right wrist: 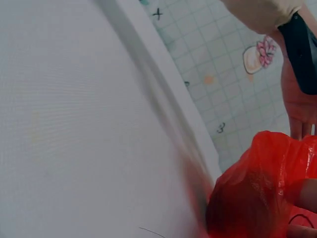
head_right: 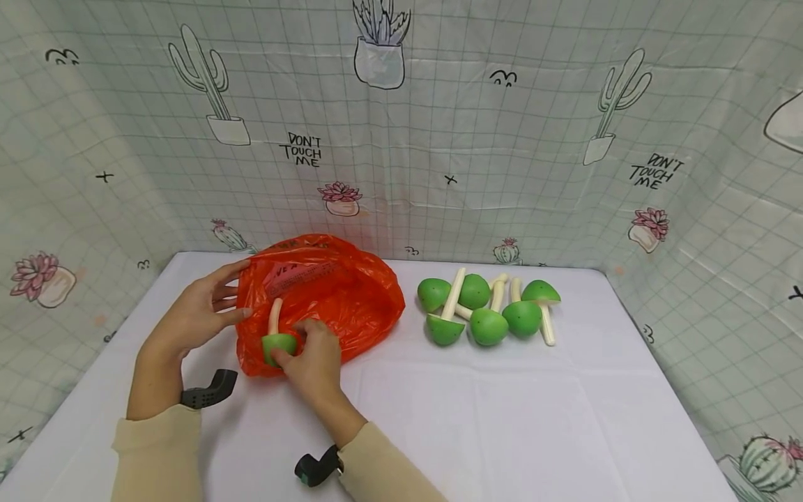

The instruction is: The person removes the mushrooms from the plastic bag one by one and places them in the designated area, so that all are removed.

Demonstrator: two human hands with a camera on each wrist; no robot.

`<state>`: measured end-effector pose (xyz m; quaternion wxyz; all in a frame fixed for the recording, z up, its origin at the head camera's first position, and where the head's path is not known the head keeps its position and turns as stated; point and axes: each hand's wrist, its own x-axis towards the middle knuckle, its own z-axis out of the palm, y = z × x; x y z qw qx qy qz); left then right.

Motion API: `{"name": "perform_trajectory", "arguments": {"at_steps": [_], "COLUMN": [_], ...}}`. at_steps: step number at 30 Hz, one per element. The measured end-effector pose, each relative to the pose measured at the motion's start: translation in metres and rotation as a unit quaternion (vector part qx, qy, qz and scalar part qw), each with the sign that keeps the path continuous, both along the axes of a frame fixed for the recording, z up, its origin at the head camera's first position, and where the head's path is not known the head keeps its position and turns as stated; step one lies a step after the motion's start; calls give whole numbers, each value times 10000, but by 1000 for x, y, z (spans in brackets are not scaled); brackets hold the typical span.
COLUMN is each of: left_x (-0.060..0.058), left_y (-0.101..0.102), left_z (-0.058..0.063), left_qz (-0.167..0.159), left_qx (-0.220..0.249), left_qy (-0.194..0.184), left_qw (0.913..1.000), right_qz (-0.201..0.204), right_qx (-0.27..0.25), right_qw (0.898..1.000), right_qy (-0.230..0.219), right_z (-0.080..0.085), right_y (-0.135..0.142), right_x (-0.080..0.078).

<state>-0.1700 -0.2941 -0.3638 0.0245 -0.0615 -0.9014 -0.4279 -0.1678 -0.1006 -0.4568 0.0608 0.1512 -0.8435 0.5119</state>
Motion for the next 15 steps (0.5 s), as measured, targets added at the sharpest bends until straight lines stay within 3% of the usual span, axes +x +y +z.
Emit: {"name": "perform_trajectory", "arguments": {"at_steps": [10, 15], "left_x": [-1, -1], "left_y": [3, 3], "left_z": [-1, -2], "left_qz": [45, 61], "left_qx": [46, 27], "left_qy": [-17, -74], "left_qw": [10000, 10000], "right_qz": [93, 327], "right_qx": [-45, 2], "right_qw": [9998, 9993], "right_qy": [-195, -162], "right_z": [-5, -8], "right_y": [-2, -2], "right_x": [3, 3]}}
